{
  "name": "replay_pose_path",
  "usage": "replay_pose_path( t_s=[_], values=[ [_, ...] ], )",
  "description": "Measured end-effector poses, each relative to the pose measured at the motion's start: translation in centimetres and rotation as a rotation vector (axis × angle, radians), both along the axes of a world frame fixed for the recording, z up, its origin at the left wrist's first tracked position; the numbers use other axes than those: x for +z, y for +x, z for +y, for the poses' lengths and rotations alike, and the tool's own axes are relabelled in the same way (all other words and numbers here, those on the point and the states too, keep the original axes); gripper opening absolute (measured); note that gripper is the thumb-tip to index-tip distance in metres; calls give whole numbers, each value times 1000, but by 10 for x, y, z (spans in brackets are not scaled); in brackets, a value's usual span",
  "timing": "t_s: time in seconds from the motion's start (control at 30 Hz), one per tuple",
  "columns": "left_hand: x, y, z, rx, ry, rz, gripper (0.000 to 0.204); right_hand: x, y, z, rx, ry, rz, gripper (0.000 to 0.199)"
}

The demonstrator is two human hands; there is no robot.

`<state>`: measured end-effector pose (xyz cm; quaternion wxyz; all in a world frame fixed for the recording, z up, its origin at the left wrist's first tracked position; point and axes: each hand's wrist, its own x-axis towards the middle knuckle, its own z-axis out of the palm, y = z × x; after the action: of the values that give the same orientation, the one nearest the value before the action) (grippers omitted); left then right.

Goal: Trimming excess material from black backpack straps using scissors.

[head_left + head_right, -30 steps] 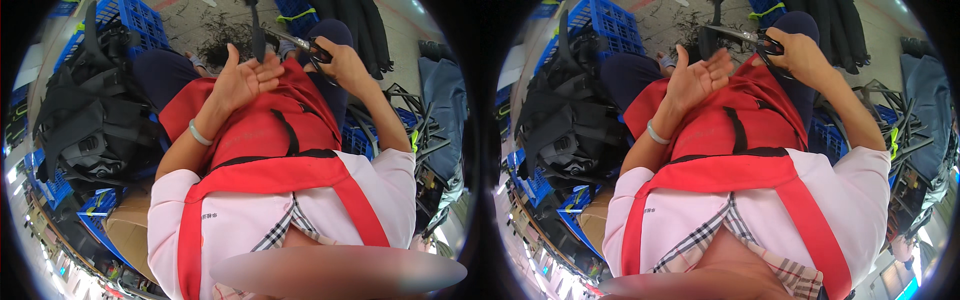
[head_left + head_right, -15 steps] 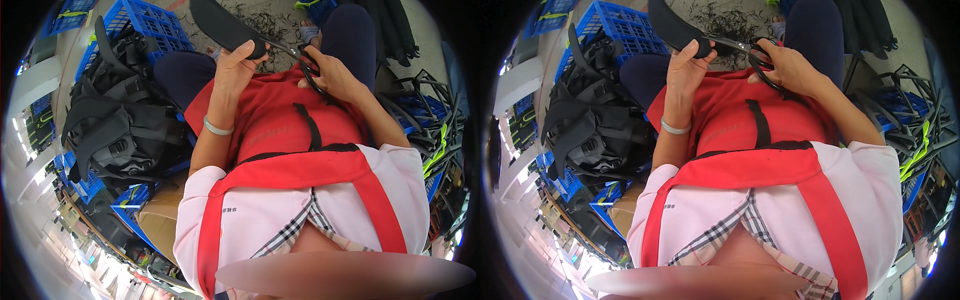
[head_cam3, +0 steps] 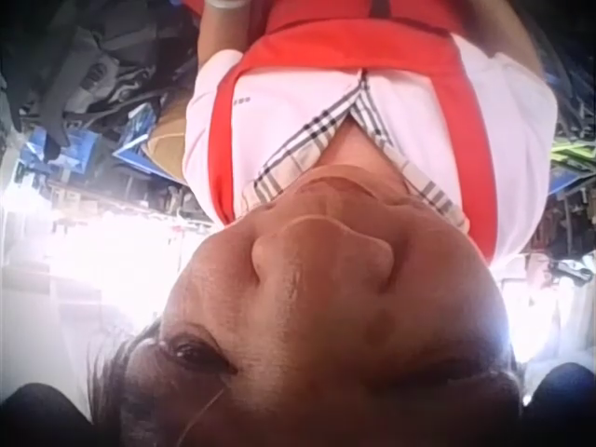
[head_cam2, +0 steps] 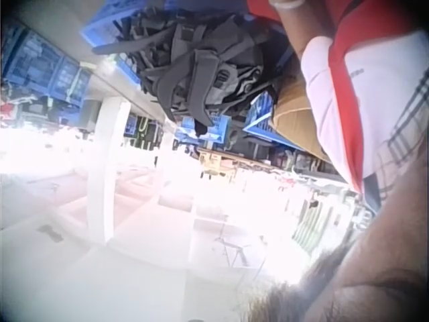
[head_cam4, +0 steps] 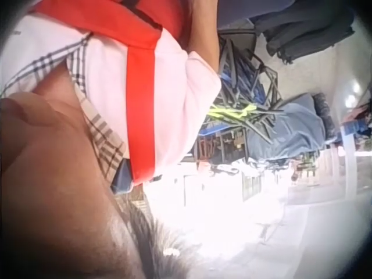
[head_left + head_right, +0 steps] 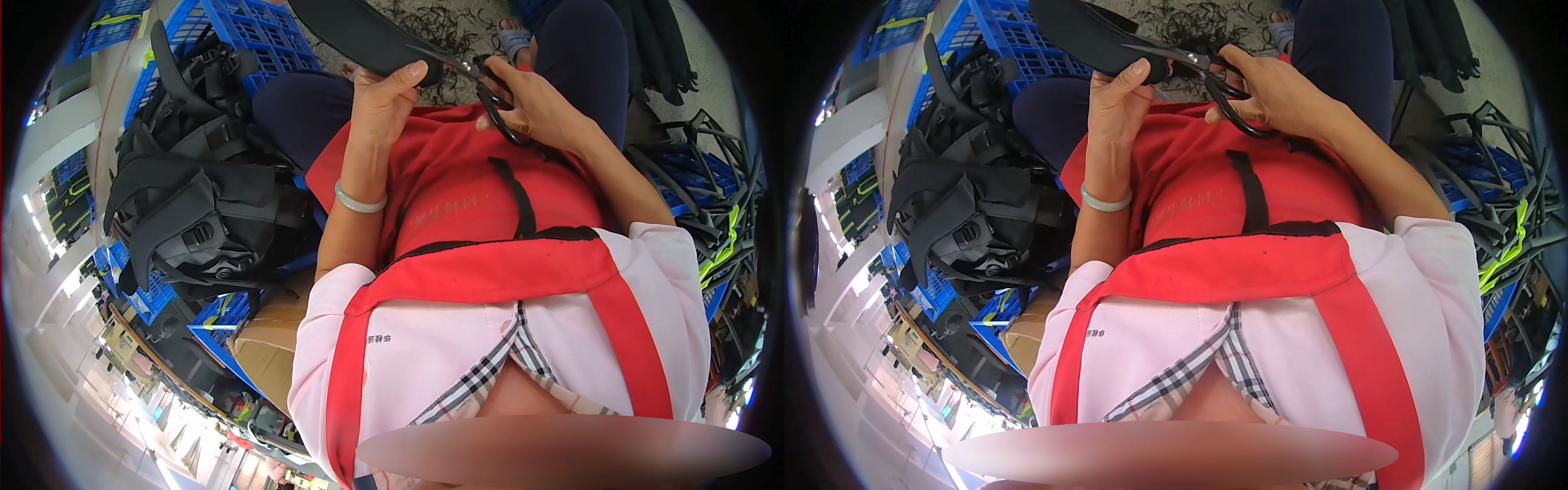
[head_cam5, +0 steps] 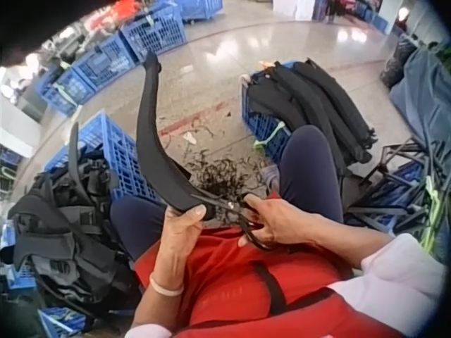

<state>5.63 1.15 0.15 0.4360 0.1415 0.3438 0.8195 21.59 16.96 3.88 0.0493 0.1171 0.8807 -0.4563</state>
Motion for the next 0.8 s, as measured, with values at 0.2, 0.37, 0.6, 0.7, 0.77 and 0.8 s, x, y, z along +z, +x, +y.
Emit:
replay_pose_path(
  t_s=[0.2, 0.37, 0.6, 0.7, 0.77, 0.8],
  values=[
    [-6, -4, -1, -8, -20, -6, 21, -1, -1, 0, -28, -107, -20, 46],
    [-5, -3, -2, 0, -11, 39, 18, -8, -1, 1, -62, -168, -47, 41],
    [3, -11, -5, 1, 5, -242, 27, -14, 0, -5, -103, -206, -46, 51],
    [-5, -14, -12, 49, -26, -161, 29, -17, -1, -9, -101, -190, -84, 53],
    [-5, -10, -10, 54, -38, -123, 26, -21, 1, -6, -42, -3, -12, 59],
    [-6, -10, -11, 55, -41, -123, 26, -19, 0, -6, -41, -5, -11, 59]
  ],
)
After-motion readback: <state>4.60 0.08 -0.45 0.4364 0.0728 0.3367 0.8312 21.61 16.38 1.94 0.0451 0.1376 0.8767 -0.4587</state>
